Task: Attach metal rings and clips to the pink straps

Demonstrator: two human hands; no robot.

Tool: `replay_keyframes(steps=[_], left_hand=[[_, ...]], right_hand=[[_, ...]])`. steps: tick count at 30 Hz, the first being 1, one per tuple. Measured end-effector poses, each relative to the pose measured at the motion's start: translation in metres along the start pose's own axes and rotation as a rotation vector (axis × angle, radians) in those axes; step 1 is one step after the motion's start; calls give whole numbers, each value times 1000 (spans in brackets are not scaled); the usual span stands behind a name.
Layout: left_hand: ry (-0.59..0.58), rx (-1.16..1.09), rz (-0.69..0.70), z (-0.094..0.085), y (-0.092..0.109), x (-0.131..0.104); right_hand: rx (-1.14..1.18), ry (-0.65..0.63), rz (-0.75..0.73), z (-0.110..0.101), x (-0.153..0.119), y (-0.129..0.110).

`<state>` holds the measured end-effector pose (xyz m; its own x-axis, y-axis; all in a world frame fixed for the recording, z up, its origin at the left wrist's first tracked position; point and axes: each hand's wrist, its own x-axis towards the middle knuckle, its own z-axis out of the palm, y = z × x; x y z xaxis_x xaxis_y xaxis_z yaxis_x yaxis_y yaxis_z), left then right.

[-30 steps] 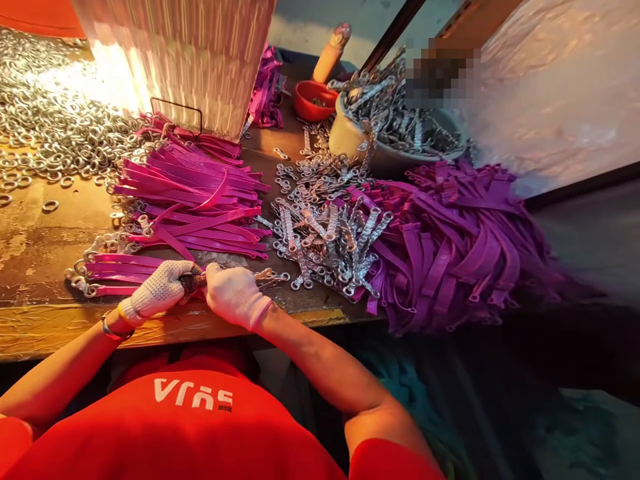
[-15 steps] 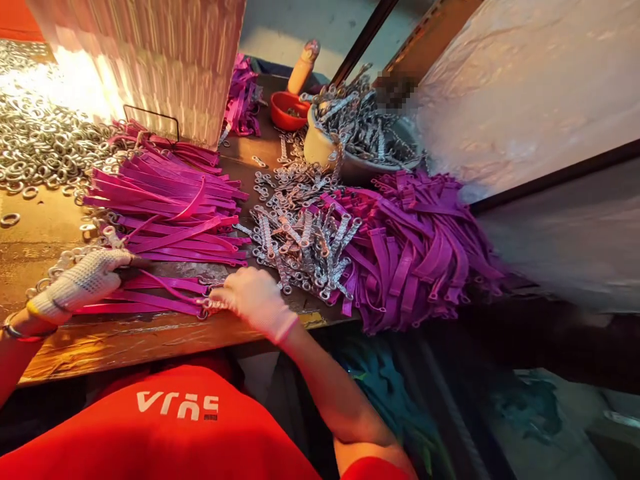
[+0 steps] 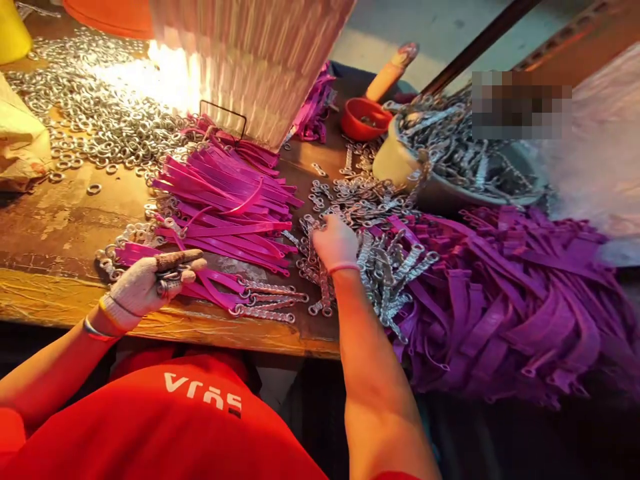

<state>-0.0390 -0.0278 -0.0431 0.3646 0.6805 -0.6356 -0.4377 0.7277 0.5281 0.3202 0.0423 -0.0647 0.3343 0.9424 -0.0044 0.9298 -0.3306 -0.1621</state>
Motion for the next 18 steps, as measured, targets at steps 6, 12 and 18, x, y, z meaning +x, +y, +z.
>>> replay_keyframes(steps=[6,12,18], left_hand=[[-90,165,85,3,-9,2],[-62,477,258,6,-26,10],[-63,678,469,19,-32,4]], right_hand=[[653,7,-7,-32,-13,13],[780,-92,-245,-31,-88,-47],[929,-337,-361,-12,-150,-104]])
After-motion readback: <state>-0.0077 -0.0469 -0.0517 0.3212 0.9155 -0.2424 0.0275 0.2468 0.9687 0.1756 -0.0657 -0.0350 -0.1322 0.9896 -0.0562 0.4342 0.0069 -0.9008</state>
